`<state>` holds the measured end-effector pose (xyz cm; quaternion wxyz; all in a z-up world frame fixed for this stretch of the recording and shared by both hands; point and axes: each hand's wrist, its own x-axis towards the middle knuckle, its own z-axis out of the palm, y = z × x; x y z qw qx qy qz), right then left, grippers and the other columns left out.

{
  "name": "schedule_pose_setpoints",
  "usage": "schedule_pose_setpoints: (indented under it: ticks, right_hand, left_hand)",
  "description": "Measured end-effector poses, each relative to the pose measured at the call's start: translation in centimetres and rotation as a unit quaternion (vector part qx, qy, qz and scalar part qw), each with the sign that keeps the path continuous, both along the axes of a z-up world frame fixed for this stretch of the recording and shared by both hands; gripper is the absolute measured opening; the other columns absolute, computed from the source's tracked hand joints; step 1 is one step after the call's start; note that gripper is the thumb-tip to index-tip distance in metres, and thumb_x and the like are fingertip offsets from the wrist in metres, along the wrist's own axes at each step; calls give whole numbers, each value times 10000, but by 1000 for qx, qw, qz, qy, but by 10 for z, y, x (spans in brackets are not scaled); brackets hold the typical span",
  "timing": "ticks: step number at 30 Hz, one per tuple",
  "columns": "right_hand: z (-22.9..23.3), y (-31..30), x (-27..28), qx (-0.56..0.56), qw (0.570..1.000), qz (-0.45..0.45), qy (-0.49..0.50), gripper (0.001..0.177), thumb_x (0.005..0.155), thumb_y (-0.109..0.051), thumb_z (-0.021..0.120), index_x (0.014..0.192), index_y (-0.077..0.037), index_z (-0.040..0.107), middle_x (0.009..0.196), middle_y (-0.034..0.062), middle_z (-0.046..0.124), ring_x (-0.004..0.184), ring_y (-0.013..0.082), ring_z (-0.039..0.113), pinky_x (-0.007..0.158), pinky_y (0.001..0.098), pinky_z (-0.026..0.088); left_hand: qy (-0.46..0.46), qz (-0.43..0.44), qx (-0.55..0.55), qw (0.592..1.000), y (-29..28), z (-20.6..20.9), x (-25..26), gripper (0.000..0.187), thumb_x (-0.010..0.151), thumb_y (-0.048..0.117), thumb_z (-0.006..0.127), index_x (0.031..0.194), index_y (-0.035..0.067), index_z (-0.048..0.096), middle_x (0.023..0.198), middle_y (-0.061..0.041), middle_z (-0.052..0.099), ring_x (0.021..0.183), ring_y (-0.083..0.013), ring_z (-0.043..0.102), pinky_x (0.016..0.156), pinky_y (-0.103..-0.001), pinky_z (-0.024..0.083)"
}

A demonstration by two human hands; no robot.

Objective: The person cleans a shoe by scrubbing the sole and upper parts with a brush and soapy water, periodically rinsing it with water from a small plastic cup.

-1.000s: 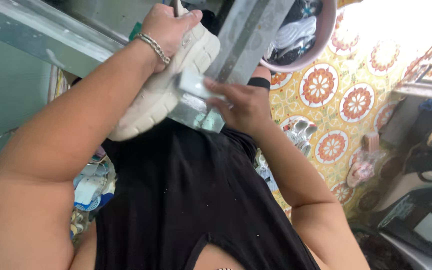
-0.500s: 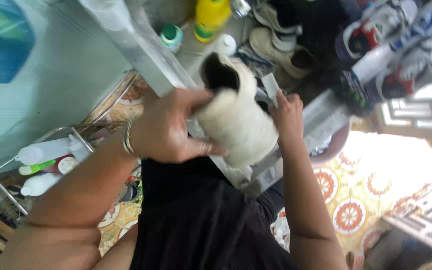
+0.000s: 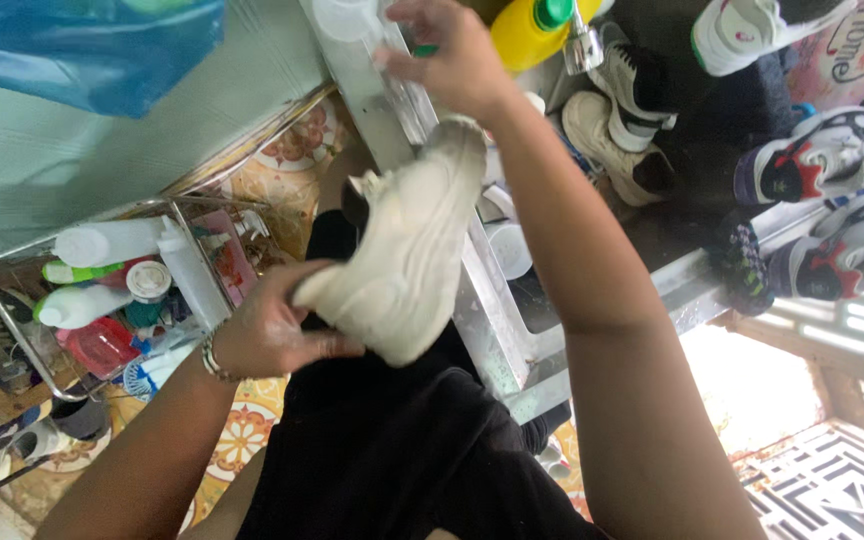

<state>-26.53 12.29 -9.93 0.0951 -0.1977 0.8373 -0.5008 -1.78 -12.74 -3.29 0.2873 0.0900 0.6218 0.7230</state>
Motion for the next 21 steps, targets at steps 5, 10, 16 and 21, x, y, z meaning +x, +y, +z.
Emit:
schedule_pose_setpoints:
  ticks: [5, 10, 16, 21]
  right_hand:
    - [-18, -30, -6, 68, 997, -31, -16, 410, 900, -349, 839, 1101, -6, 739, 1099, 139, 654, 1043, 234, 682, 897, 351, 559]
    - [-34, -16, -16, -172, 979, -32, -107, 318, 996, -239, 761, 1232, -39, 689, 1127, 26, 693, 1067, 160, 687, 971, 312, 560]
    - [5, 71, 48, -344, 916, -166, -123, 285, 984, -30, 768, 1131, -38, 524, 970, 24, 593, 843, 132, 570, 758, 309, 488]
    - [63, 135, 165, -362, 902, -230, 53, 704, 905, -42, 860, 1445, 33, 414, 1441, 175, 601, 1306, 270, 630, 1176, 434, 527]
  left_hand:
    - [-30, -24, -73, 997, -1, 3, 8, 737, 653, 168, 954, 1293, 5, 627, 1154, -96, 781, 1063, -147, 734, 960, -323, 575]
    - [-55, 6, -50, 997, 0, 4, 14, 769, 664, 173, 936, 1326, 5, 581, 1193, -95, 746, 1114, -146, 702, 979, -328, 556]
    - [-59, -11, 15, 998, 17, 25, 3, 569, 765, 173, 903, 1251, -19, 678, 1160, -89, 788, 1067, -136, 732, 973, -314, 578]
    - [99, -36, 7, 994, 53, 55, -23, 577, 816, 217, 885, 1293, -3, 648, 1156, -98, 773, 1066, -130, 733, 971, -293, 567]
